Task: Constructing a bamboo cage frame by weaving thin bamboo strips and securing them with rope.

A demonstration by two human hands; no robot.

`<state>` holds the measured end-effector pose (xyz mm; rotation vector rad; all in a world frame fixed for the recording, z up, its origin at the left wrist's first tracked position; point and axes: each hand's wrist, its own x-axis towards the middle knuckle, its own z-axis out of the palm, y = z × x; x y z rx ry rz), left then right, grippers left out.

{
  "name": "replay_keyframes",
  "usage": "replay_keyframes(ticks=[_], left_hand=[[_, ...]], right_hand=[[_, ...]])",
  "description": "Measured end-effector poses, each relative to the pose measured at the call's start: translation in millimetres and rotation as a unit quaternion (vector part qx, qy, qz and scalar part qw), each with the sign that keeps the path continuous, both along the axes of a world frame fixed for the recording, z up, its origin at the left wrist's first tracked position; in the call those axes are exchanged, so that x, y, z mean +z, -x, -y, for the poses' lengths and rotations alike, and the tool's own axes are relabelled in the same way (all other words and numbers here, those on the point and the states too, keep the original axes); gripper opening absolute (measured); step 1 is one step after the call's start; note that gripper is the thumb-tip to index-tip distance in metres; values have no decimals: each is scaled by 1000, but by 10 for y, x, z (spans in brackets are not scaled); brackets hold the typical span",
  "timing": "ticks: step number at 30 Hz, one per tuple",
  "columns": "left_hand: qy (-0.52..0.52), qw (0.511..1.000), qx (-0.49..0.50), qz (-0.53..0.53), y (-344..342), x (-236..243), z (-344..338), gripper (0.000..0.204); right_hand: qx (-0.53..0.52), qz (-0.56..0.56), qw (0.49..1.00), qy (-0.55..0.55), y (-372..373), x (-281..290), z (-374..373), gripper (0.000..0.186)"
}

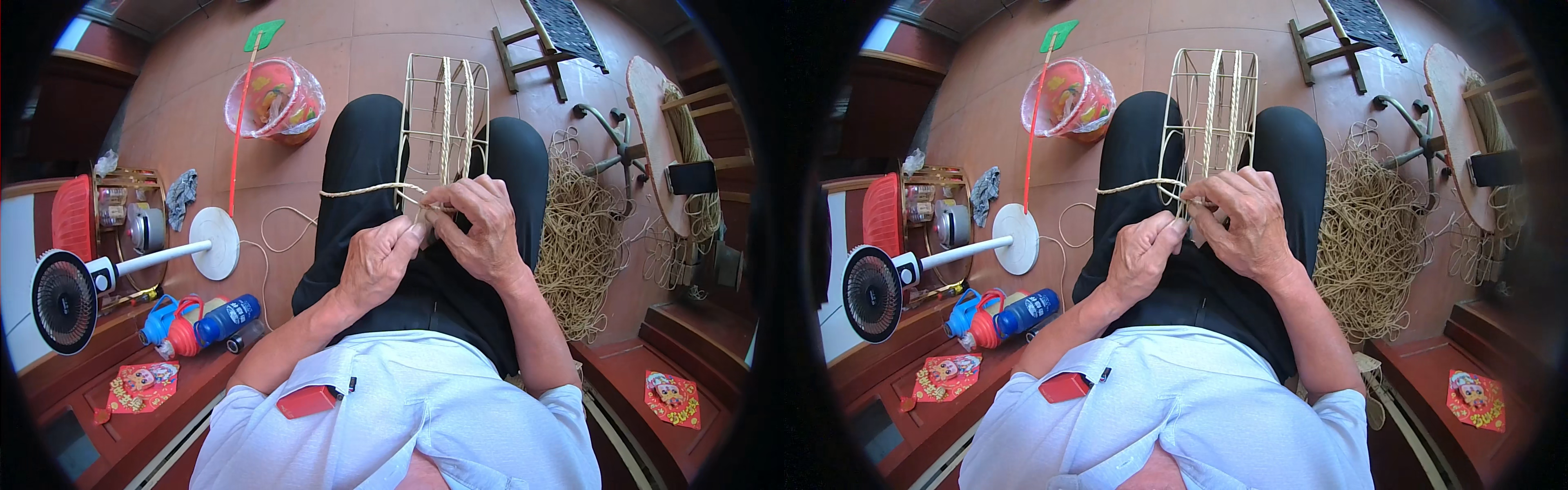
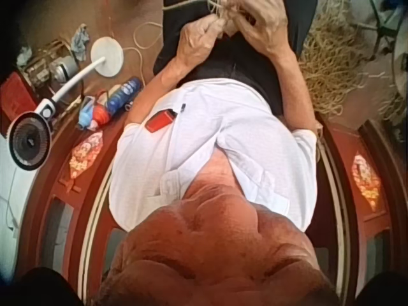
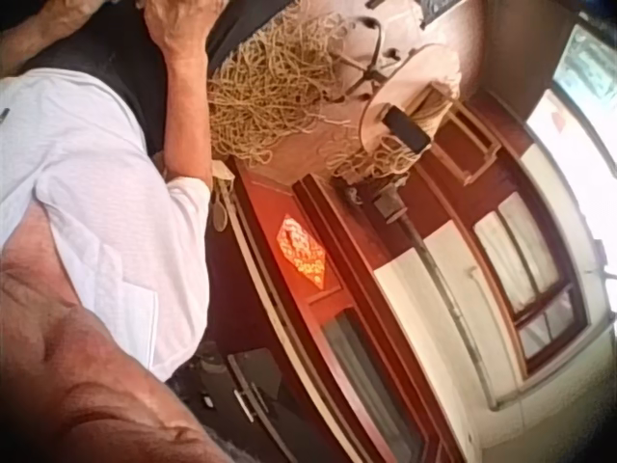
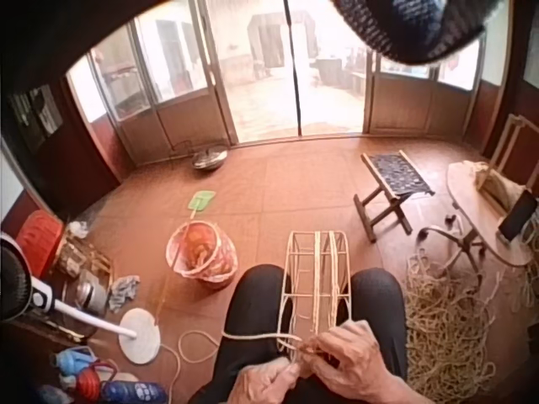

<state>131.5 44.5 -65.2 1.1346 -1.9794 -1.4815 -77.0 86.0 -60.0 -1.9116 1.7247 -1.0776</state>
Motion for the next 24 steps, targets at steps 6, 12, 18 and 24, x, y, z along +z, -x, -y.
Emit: replay_keyframes(ticks=[6,12,18,24], left_hand=[[-62,996,-46,36,-222,297,58,43],[-80,996,-38,-6,-510,600,28,41],[-23,997,10,-76,-1049,773,228,40],[-138,893,257,-344,-2508,849,1217,47]], right_hand=[[-45,-32,997,45,-59,-64,-47,23],[-103,-150,975,125,-187,-7,-62,34],[-68,-113,985,116,-175,-63,59,19],[-74,-74,987,124,-154,-113,30,17]])
